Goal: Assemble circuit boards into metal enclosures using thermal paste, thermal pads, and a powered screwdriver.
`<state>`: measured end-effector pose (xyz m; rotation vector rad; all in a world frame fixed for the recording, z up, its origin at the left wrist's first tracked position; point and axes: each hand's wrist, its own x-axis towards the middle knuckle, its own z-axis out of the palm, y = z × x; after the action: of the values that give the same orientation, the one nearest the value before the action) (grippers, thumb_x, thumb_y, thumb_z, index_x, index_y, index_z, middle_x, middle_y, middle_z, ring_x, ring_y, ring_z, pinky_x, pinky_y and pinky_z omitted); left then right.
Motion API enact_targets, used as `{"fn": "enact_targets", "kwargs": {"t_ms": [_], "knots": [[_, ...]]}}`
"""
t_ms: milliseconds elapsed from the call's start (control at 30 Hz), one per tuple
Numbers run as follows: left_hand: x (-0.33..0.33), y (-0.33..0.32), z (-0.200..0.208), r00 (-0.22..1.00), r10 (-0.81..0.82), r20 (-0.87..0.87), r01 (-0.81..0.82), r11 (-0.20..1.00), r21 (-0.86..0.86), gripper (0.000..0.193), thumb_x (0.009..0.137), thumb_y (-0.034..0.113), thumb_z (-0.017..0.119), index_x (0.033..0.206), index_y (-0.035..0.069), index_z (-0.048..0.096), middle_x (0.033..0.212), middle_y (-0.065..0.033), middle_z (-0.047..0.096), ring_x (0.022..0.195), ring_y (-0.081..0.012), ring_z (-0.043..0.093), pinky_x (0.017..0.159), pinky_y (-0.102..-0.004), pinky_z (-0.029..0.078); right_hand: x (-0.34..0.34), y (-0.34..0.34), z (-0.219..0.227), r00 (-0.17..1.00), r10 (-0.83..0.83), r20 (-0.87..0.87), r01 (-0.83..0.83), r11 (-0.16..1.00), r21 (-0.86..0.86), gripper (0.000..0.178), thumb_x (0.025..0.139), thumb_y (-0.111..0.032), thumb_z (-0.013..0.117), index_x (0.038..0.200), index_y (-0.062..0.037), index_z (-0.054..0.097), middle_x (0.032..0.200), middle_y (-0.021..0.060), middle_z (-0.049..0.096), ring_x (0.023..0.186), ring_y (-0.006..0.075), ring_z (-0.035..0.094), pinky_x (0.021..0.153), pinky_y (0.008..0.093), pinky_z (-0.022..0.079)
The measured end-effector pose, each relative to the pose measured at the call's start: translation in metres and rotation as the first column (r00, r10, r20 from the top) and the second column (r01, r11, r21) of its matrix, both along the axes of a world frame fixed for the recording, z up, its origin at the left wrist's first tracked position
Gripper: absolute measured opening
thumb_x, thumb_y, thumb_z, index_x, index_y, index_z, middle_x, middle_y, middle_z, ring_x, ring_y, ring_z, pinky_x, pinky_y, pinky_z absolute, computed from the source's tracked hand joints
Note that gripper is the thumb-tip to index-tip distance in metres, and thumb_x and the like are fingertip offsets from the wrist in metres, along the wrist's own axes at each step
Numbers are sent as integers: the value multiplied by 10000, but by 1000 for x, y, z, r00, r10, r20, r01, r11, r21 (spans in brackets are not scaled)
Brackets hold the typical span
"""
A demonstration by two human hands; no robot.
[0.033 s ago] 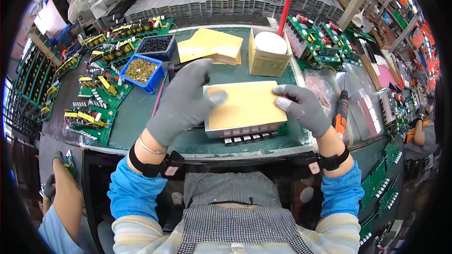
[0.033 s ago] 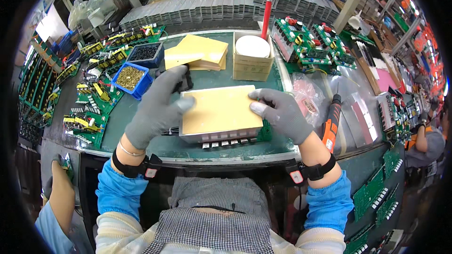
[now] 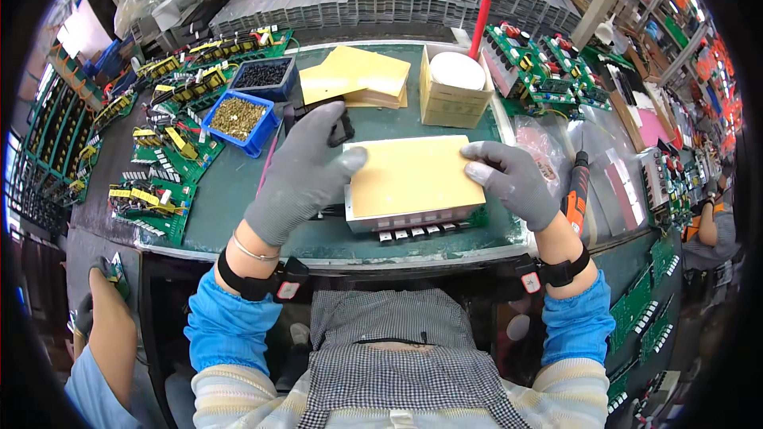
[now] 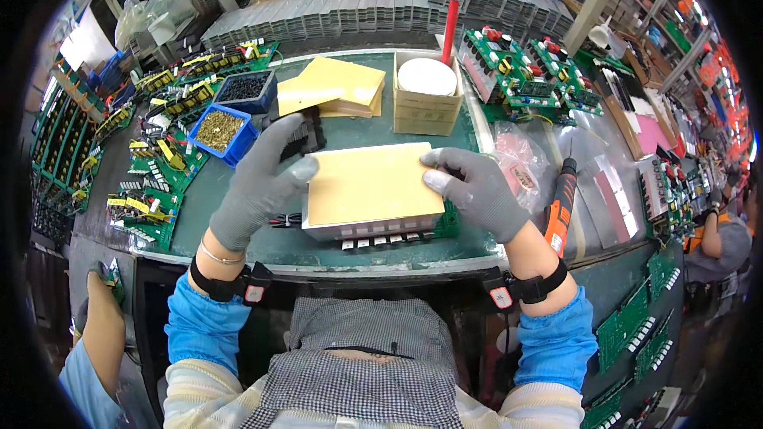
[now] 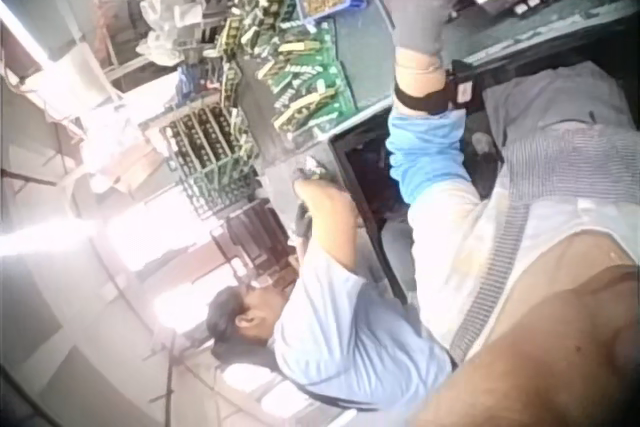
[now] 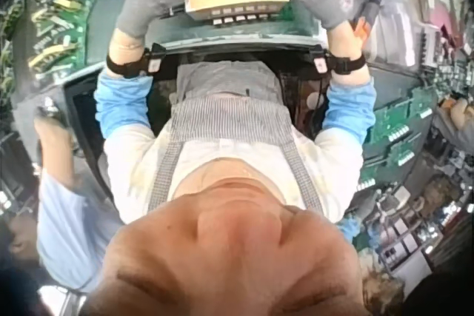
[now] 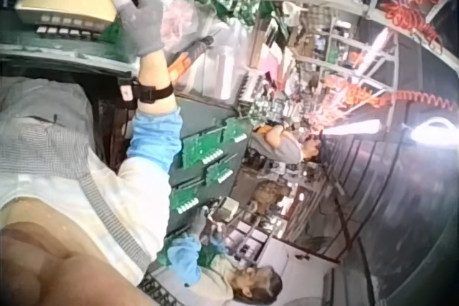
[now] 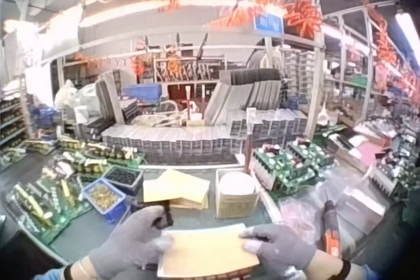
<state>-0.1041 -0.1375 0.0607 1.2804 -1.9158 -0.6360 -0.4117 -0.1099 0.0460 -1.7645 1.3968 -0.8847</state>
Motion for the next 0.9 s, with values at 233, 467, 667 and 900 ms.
{"fn": "enact_targets", "kwargs": {"t_ms": [233, 467, 667, 900], "knots": [[10, 0, -41, 951, -27, -308, 144, 921, 363, 681, 883, 265, 719, 1429, -10, 421, 1361, -138, 527, 1254, -235, 506, 1057, -330, 402, -4, -2, -11, 984, -47, 171, 42, 998, 38, 269, 894, -146, 658, 1097, 30, 681, 982, 75, 704, 910, 119, 628, 839, 271, 497], [12, -2, -46, 955, -60, -292, 167, 919, 358, 672, 885, 234, 713, 1439, -3, 415, 1373, -150, 518, 1260, -223, 501, 1031, -334, 430, -3, 1, -3, 984, -48, 172, 25, 991, 132, 287, 890, -139, 661, 1127, 23, 669, 1036, 56, 680, 963, 112, 606, 883, 266, 473], [13, 0, -43, 954, -45, -298, 159, 915, 370, 657, 901, 341, 684, 1406, -14, 460, 1388, -228, 535, 1309, -312, 500, 1086, -379, 387, -1, -2, -4, 980, -45, 195, 18, 991, 136, 280, 896, -130, 666, 1124, 32, 665, 1007, 58, 682, 937, 114, 607, 864, 268, 486], [11, -3, -38, 971, -25, -237, 131, 886, 444, 654, 901, 356, 681, 1410, 4, 468, 1389, -213, 543, 1294, -303, 519, 1072, -380, 403, 0, -1, -8, 960, -76, 270, 32, 986, 161, 283, 895, -132, 660, 1125, 32, 658, 1029, 63, 676, 958, 119, 603, 892, 271, 478]]}}
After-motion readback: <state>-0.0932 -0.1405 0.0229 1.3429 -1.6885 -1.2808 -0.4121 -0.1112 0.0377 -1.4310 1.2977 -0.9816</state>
